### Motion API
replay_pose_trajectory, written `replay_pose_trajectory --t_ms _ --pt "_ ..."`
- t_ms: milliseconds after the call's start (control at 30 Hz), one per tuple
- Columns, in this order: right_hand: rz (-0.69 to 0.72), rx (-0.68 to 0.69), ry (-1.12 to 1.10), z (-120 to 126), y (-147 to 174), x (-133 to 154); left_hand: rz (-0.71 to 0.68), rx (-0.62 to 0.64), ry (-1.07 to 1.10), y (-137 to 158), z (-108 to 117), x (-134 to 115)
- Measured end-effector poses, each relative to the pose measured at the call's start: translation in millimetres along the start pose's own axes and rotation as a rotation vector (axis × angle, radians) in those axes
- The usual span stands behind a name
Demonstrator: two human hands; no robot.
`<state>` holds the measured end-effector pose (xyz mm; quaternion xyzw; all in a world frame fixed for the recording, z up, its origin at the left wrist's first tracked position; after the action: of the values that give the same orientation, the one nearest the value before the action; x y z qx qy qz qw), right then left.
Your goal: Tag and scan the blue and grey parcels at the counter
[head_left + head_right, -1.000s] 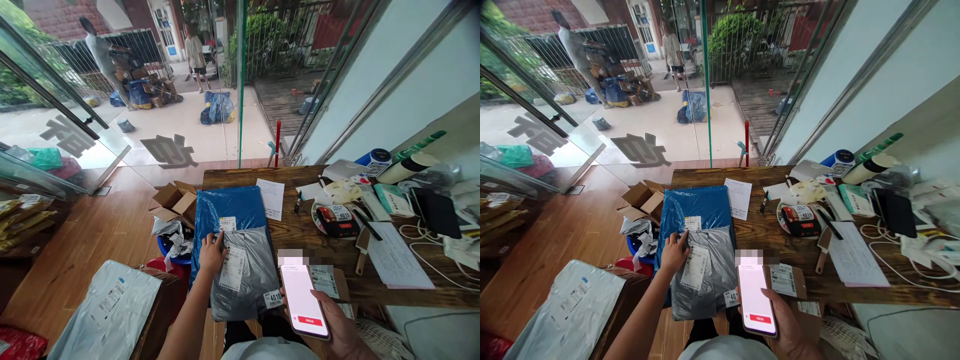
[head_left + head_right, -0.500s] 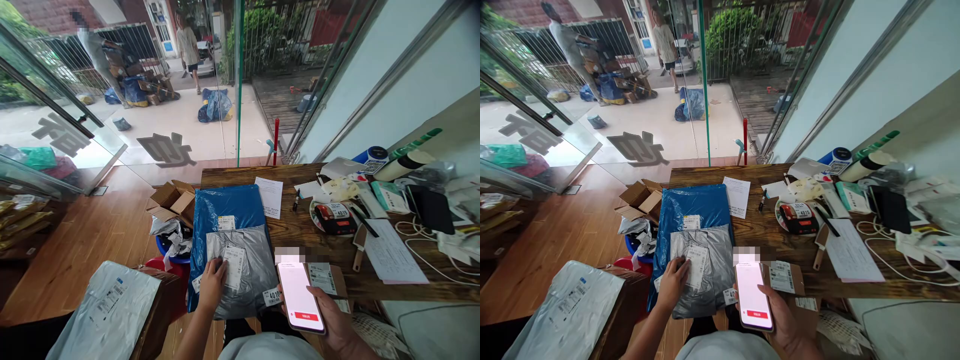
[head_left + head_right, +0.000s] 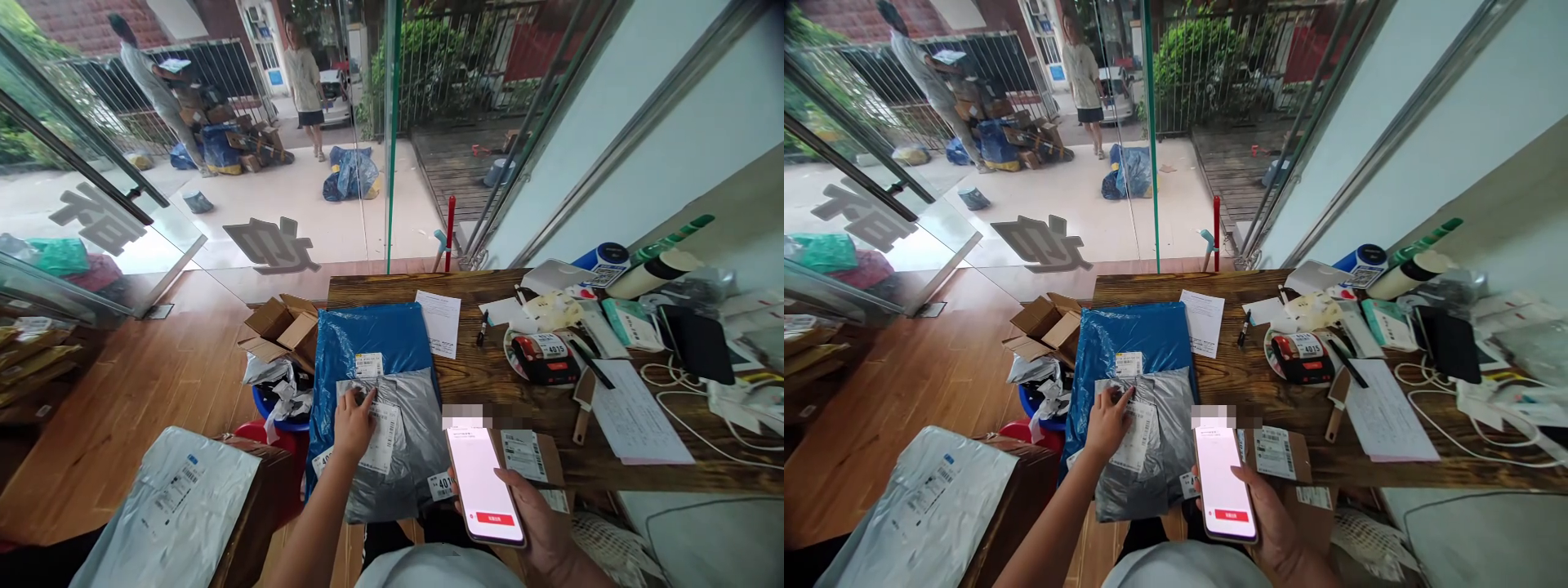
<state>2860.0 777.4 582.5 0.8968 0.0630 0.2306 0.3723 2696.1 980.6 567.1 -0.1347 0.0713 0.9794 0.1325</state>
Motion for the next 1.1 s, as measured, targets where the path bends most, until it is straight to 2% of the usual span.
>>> replay_pose_trajectory --t_ms 167,367,567,667,767,933,1033,1100 --pt "-0.001 -0.009 -0.023 2.6 3.2 0.0 -0.051 -0.087 0.035 14.7 2.8 6.4" --pt "-0.015 0.024 -0.039 3.8 3.8 0.0 -0.088 -0.183 0.074 64.1 -8.5 22.5" --pt "0.009 0.013 -0.067 0.3 2.6 2.6 -0.052 -0.117 0.002 82.0 -18.5 17.6" --pt "0.037 -0.042 -0.067 11.2 8.2 10.7 -0.028 -0.041 -0.014 83.9 -21.6 4.5" --pt "0.109 -0.133 -0.063 37.3 19.0 31.4 -0.105 0.104 0.015 92.1 -33.1 -32.5" --pt "0.331 -0.36 -0.106 97.3 39.4 81.6 -0.286 0.364 0.085 99.3 -67.8 -135.5" --pt "0.446 -0.382 -0.168 116.0 48.2 101.1 -0.385 0.471 0.086 88.9 -88.1 -194.8" --pt "0.488 -0.374 -0.217 123.0 52.7 104.6 -0.444 0.523 0.075 79.5 -97.6 -222.5"
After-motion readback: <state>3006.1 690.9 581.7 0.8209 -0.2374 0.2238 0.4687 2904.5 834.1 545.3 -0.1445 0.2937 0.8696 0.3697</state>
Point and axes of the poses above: each hand's wrist, its own y-axis away from the middle knuckle, its own z-axis out of the back of the hand, x = y × z, the point moved 9 cm from there along -y, towards the middle knuckle, and after that the axes turned 10 degrees about z, right-handed, at the moved point
